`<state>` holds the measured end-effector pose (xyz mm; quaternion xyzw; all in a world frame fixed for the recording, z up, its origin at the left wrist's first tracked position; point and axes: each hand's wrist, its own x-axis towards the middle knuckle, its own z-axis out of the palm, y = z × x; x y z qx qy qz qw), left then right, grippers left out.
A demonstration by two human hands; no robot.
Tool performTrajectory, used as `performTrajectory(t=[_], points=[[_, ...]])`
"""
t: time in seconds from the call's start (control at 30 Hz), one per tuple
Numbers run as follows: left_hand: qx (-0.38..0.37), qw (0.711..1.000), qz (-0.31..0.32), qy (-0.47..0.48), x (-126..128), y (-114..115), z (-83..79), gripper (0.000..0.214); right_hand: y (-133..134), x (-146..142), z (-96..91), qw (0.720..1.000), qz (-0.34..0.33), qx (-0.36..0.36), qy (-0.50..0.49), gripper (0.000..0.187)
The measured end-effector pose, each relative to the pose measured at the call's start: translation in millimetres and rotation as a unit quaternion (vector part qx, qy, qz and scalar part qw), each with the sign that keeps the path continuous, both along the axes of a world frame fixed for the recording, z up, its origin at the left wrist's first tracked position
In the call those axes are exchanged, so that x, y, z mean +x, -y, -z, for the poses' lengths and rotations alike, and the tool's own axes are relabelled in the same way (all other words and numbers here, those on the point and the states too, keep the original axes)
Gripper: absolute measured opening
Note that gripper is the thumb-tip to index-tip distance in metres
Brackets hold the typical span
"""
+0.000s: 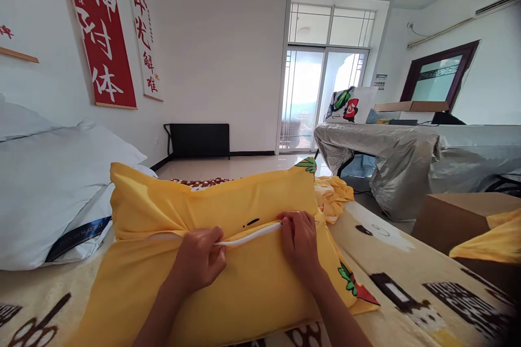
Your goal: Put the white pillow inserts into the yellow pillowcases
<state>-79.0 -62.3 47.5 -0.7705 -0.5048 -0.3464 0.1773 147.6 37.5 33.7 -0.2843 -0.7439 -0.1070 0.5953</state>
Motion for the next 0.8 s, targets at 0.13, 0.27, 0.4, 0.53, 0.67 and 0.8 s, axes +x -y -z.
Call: performTrajectory(t=[0.13, 0.27, 0.4, 0.53, 0.67, 0.8], points=[[-0.125, 0.990, -0.055, 0.029, 3.1, 8.1, -10.8, 0.018, -12.2, 14.3, 1.5, 1.000, 0.004, -0.017, 0.003, 0.012], [-0.232, 0.967, -0.101, 0.021, 7.7, 17.1, -16.8, 0.030, -23.4, 21.3, 9.9, 0.999, 0.002, -0.042, -0.004, 0.013], [-0.244, 0.956, -0.162, -0.036, 13.9, 21.8, -15.4, 0.033, -19.9, 16.6, 13.7, 0.997, -0.020, -0.076, -0.020, 0.014], [-0.205, 0.955, -0.203, -0.067, 15.4, 16.5, -12.9, 0.034, 0.5, 4.4, 5.9, 0.961, -0.079, -0.195, -0.178, 0.018], [-0.115, 0.968, -0.221, -0.026, 8.4, 8.7, -6.4, 0.028, 25.7, -4.3, -10.2, 0.880, -0.204, -0.302, -0.305, 0.014], [0.108, 0.974, -0.197, 0.016, 3.1, 8.1, 2.8, 0.022, 59.8, 2.4, -13.8, 0.861, -0.307, -0.270, -0.302, 0.018]])
